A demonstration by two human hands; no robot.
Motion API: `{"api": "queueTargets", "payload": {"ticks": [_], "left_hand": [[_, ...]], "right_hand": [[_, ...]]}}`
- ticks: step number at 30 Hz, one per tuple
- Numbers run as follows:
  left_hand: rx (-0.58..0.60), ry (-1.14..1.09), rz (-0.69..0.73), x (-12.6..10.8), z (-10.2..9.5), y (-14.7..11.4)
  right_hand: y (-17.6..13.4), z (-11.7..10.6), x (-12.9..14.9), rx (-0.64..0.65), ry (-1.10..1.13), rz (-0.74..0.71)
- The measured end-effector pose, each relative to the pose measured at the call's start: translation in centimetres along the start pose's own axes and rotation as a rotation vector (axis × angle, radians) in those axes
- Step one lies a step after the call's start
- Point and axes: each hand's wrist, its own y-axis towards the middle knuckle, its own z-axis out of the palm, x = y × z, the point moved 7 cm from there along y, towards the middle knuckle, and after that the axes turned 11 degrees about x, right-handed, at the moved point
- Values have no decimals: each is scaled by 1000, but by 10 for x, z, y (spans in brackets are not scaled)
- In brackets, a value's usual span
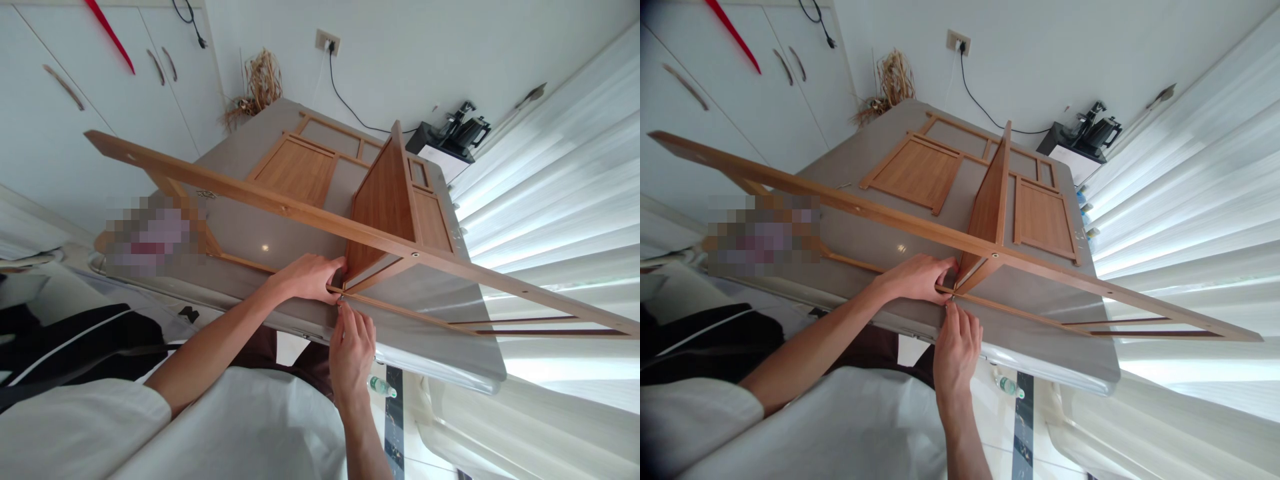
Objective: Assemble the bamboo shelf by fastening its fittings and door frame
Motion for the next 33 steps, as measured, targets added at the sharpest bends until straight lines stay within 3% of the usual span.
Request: {"api": "queueTargets", "payload": {"ticks": [11, 23, 33], "left_hand": [[14, -1, -14, 0, -2, 0], [27, -13, -25, 1, 1, 2], [22, -24, -9, 3, 1, 3]], "right_hand": [[-2, 4, -5, 28, 38, 26], [0, 1, -3, 67, -53, -61], [-2, 5, -17, 22, 189, 110]]}}
